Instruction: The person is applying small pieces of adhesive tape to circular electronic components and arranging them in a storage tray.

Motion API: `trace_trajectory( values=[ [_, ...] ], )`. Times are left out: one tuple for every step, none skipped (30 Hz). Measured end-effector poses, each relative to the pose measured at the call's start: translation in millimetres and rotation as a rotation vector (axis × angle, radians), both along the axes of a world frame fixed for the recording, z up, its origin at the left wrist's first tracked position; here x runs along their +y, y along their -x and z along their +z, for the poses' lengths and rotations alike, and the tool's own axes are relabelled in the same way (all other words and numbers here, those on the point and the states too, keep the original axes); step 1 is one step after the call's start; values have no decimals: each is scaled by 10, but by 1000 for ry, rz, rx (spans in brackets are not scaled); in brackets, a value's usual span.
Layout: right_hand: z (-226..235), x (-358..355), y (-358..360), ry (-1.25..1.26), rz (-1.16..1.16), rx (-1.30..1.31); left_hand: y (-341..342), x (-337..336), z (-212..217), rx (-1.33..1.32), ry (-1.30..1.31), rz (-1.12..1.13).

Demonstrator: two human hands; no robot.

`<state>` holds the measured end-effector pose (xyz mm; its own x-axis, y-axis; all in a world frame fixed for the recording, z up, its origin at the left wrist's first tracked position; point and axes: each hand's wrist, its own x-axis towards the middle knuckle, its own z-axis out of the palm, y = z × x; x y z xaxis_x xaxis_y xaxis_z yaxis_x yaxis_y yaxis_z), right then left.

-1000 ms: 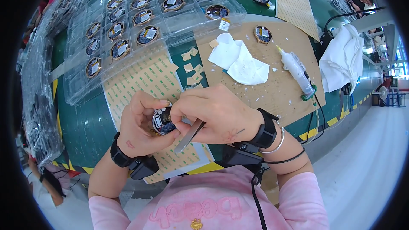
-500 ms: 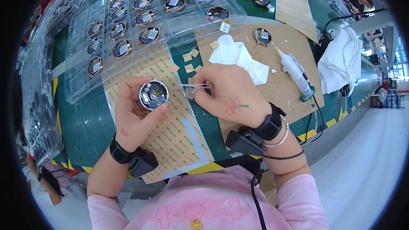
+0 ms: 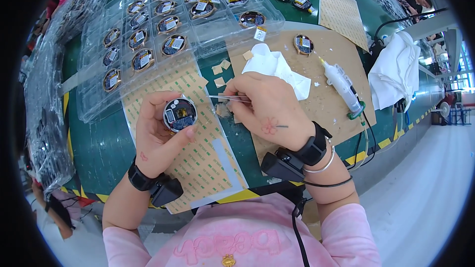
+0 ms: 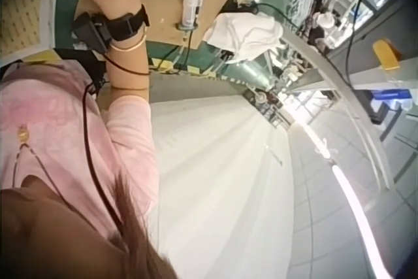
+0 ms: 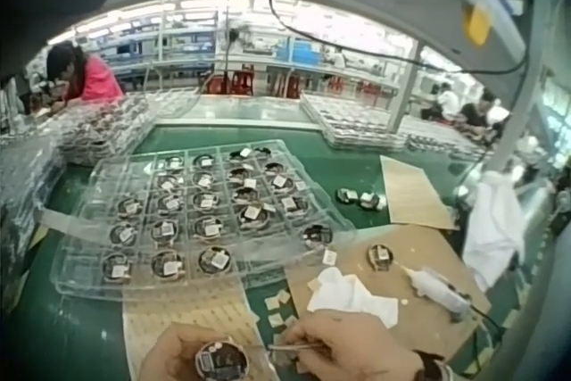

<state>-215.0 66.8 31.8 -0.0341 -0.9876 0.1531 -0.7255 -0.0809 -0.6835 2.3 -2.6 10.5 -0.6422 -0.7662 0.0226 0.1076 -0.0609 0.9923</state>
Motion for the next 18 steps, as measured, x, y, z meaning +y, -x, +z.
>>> trace_trajectory(
  values=[
    [3, 2, 3, 0, -1, 0, -3, -1, -8, 19, 22, -26],
    [17, 3, -1, -19, -25, -43, -7, -1, -12, 20, 23, -27],
    [39, 5, -8, -39, -49, -86, -11, 1, -16, 47, 19, -42],
    [58, 2, -15, -59, -71, -130, -19, 0, -23, 74, 15, -55],
    [105, 2, -24, -59, -70, -130, -26, -2, -28, 100, 10, -68],
    [178, 2, -36, -78, -93, -163, -36, -7, -29, 99, 10, -67],
    [245, 2, -47, -97, -115, -195, -49, -13, -26, 110, -14, -86],
    [271, 2, -50, -116, -137, -228, -60, -18, -22, 120, -39, -105],
    [274, 14, -39, -116, -138, -227, -62, -20, -15, 131, -62, -126],
    [275, 31, -19, -103, -147, -257, -60, -21, -13, 132, -61, -127],
    [272, 46, 2, -91, -155, -287, -59, -21, -11, 143, -53, -130],
    [266, 54, 15, -78, -163, -317, -59, -21, -9, 154, -44, -132],
    [241, 47, 28, -78, -161, -317, -60, -21, -8, 165, -36, -134],
    [190, 27, 49, 49, -113, -342, -60, -23, -14, 165, -35, -133],
    [148, 2, 67, 175, -65, -366, -59, -25, -24, 171, -10, -142],
    [128, -10, 82, 301, -15, -388, -56, -28, -34, 177, 15, -151],
    [134, -9, 97, 301, -14, -387, -53, -31, -38, 184, 39, -160],
    [149, -3, 118, 286, -21, -411, -43, -34, -31, 185, 39, -159]
  ],
)
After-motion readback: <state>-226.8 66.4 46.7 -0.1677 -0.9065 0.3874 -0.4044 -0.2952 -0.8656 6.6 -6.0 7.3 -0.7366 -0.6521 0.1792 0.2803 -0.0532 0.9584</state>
